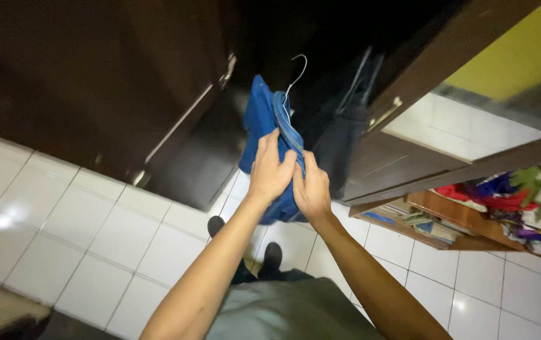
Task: The person takes several shirts on hangers from a closet and places them onto a couch.
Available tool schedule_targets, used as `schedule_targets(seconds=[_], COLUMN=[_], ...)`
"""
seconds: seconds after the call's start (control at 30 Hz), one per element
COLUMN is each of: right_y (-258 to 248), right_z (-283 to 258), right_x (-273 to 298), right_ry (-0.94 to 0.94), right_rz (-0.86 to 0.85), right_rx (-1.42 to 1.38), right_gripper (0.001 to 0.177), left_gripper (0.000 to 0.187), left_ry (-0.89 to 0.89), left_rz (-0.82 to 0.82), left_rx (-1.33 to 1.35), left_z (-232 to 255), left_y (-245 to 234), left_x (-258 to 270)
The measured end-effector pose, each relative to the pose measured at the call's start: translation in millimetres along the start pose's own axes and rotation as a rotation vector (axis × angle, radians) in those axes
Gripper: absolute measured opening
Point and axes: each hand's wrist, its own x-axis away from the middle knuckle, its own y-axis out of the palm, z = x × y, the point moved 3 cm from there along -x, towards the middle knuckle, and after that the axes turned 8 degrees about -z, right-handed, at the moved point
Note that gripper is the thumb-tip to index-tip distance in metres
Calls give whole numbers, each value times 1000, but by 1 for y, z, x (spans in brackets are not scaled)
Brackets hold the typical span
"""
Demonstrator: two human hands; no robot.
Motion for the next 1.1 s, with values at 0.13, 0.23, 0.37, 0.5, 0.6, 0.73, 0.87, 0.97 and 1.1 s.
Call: schedule_targets(seconds=[0.13,0.23,0.37,0.5,0.6,0.73,0.87,0.97,1.1], right_y=[29,51,78,114,139,175,211,231,268], right_z=[-6,-13,-24,-49,-76,-110,-138,-161,-192], right_x=[32,56,88,133,171,215,245,266,280], right_ry=[-102,-10,-74,-29,38,-49,-86,-85,-143], right_rz=[-92,-228,-314,-497,-602,-685,-817,-925,-995], right_rx=[-1,-8,-30,-51,-35,-49,14,31,18], right_gripper=[28,25,31,32,46,64,42,45,47], left_gripper=[68,81,81,62,42,27,20,25,25], left_ry=[-234,-326,-336,-486,-552,-616,-499,-703,-730], left_rz=[27,59,123,147,238,352,557,622,743], left_rx=[7,17,21,-20,-48,-43,-215,-65,-91], left_z=[-23,-32,-40,-56,-68,-87,-100,-111,-115], left_y=[-21,-36,-58,-84,-111,-151,-192,-220,-262], left_x=[35,65,105,152,199,260,319,359,395])
